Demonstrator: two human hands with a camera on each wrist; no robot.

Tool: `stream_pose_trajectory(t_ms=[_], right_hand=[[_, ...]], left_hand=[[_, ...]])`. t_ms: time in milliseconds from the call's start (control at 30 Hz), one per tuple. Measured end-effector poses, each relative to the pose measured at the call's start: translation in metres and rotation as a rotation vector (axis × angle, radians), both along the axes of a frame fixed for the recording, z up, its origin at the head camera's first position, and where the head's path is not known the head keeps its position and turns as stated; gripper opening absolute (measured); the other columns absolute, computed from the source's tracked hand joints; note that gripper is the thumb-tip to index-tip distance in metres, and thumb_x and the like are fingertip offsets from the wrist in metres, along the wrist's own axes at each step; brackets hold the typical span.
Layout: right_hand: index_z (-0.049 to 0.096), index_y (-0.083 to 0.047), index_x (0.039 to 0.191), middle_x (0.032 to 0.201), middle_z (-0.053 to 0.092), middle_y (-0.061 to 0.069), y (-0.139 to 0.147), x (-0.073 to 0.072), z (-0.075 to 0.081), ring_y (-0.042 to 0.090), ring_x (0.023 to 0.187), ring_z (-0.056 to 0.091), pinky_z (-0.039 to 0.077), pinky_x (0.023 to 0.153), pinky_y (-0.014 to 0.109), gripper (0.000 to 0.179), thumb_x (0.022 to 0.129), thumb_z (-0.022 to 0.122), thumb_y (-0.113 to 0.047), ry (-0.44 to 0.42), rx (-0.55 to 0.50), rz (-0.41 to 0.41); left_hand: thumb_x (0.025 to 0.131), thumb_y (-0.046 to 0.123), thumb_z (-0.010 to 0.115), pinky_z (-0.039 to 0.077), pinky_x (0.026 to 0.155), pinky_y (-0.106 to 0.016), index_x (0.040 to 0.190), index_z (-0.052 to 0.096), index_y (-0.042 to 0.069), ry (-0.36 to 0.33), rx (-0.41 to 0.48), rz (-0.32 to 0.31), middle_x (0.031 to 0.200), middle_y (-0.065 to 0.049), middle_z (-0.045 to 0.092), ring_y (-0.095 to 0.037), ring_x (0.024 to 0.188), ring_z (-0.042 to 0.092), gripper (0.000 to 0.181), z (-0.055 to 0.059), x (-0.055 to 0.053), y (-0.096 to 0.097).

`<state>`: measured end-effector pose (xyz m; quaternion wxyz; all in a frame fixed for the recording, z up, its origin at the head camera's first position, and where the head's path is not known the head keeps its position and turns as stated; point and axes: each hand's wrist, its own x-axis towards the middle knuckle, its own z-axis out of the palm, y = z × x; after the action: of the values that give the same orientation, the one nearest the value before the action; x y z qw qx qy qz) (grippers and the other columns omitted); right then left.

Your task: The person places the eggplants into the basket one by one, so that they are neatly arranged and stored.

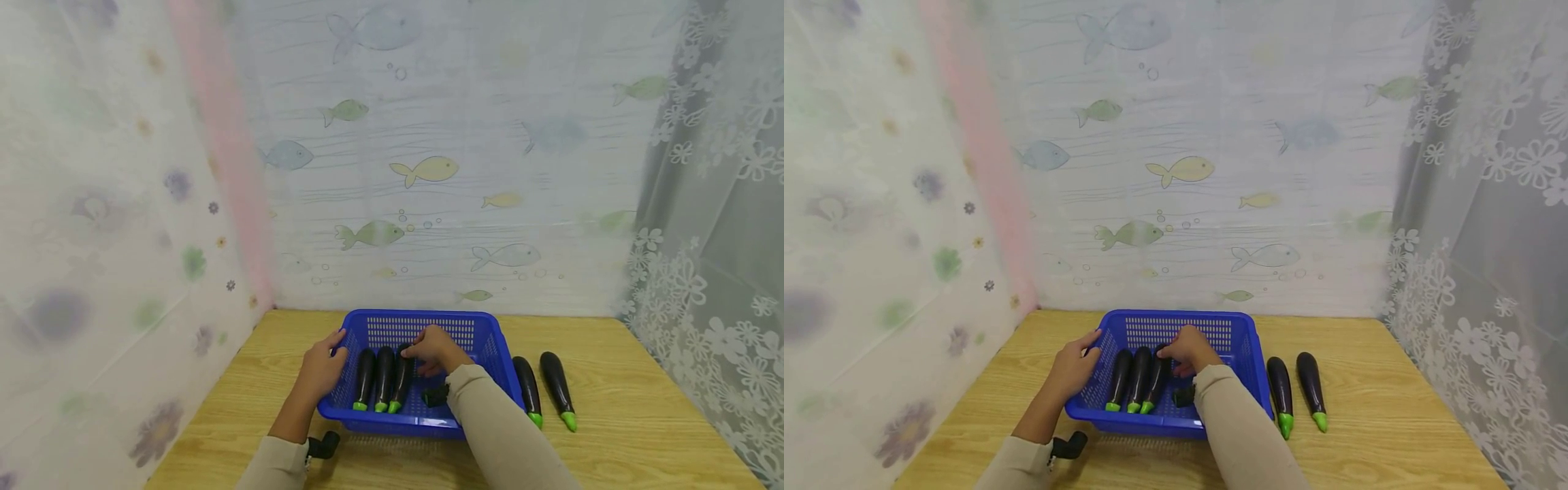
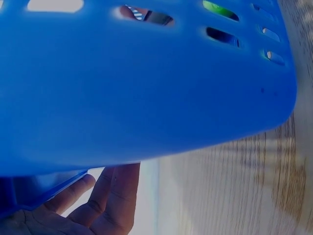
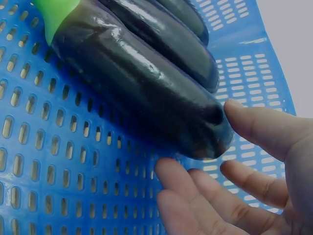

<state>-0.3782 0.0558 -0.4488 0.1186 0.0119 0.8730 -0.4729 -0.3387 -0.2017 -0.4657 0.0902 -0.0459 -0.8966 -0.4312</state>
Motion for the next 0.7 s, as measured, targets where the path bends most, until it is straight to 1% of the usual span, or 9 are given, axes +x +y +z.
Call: stream_pose_trajectory(t_ms=[133,233,300,400,467,533,600,700], right_hand=[[0.064,0.005,0.121,0.119,0.068,0.023,0.000,-0.001,0.000,0.035,0.077,0.078,0.063,0.066,0.047,0.046,0.087,0.082,-0.019,0.008,0.012,-0.018],[0.064,0.004,0.122,0.121,0.067,0.023,0.001,-0.001,0.002,0.034,0.076,0.077,0.063,0.066,0.046,0.047,0.087,0.082,-0.020,0.016,0.018,-0.029],[0.063,0.004,0.124,0.120,0.067,0.023,0.002,-0.001,0.004,0.033,0.076,0.077,0.063,0.065,0.046,0.048,0.087,0.082,-0.021,0.028,0.022,-0.036],[0.063,0.004,0.126,0.120,0.068,0.022,0.005,0.001,0.008,0.033,0.077,0.077,0.063,0.065,0.046,0.051,0.088,0.082,-0.024,0.057,0.032,-0.042],[0.063,0.004,0.128,0.120,0.068,0.022,0.007,0.002,0.012,0.033,0.079,0.076,0.063,0.066,0.046,0.053,0.088,0.081,-0.025,0.074,0.029,-0.042],[0.062,0.004,0.129,0.122,0.067,0.022,0.010,0.004,0.017,0.033,0.082,0.076,0.063,0.068,0.048,0.054,0.088,0.081,-0.026,0.083,0.016,-0.031],[0.060,0.004,0.131,0.125,0.065,0.023,0.014,0.006,0.024,0.035,0.085,0.076,0.063,0.070,0.049,0.056,0.088,0.081,-0.026,0.087,-0.007,-0.017],[0.060,0.003,0.134,0.129,0.063,0.025,0.021,0.009,0.032,0.035,0.088,0.076,0.063,0.072,0.050,0.058,0.089,0.080,-0.028,0.101,-0.019,0.000]], left_hand=[[0.100,0.024,0.050,0.052,0.098,-0.054,0.156,0.048,0.014,-0.001,-0.009,0.002,0.163,-0.012,0.042,-0.042,0.145,0.045,0.057,0.000,0.001,0.000],[0.100,0.024,0.051,0.051,0.101,-0.056,0.155,0.049,0.014,-0.003,-0.005,0.009,0.162,-0.011,0.043,-0.042,0.146,0.044,0.057,0.001,0.001,0.000],[0.099,0.024,0.051,0.051,0.099,-0.055,0.155,0.050,0.015,-0.002,0.002,0.009,0.162,-0.011,0.043,-0.042,0.144,0.046,0.057,0.002,0.001,0.000],[0.099,0.023,0.052,0.053,0.095,-0.052,0.154,0.051,0.015,0.001,0.011,0.009,0.161,-0.011,0.045,-0.041,0.140,0.051,0.056,0.002,0.003,0.000],[0.099,0.023,0.052,0.054,0.089,-0.048,0.154,0.051,0.014,0.003,0.010,0.008,0.161,-0.012,0.046,-0.039,0.135,0.056,0.056,0.003,0.003,-0.001],[0.099,0.023,0.052,0.055,0.087,-0.048,0.153,0.052,0.014,0.005,0.005,0.012,0.160,-0.012,0.047,-0.039,0.131,0.058,0.055,0.002,0.003,-0.001],[0.099,0.023,0.052,0.056,0.088,-0.050,0.153,0.053,0.015,0.007,0.003,0.013,0.159,-0.013,0.048,-0.039,0.130,0.059,0.055,0.001,0.003,-0.001],[0.099,0.024,0.052,0.055,0.096,-0.058,0.153,0.053,0.015,0.010,0.006,0.011,0.159,-0.013,0.048,-0.043,0.135,0.056,0.055,0.001,0.002,-0.001]])
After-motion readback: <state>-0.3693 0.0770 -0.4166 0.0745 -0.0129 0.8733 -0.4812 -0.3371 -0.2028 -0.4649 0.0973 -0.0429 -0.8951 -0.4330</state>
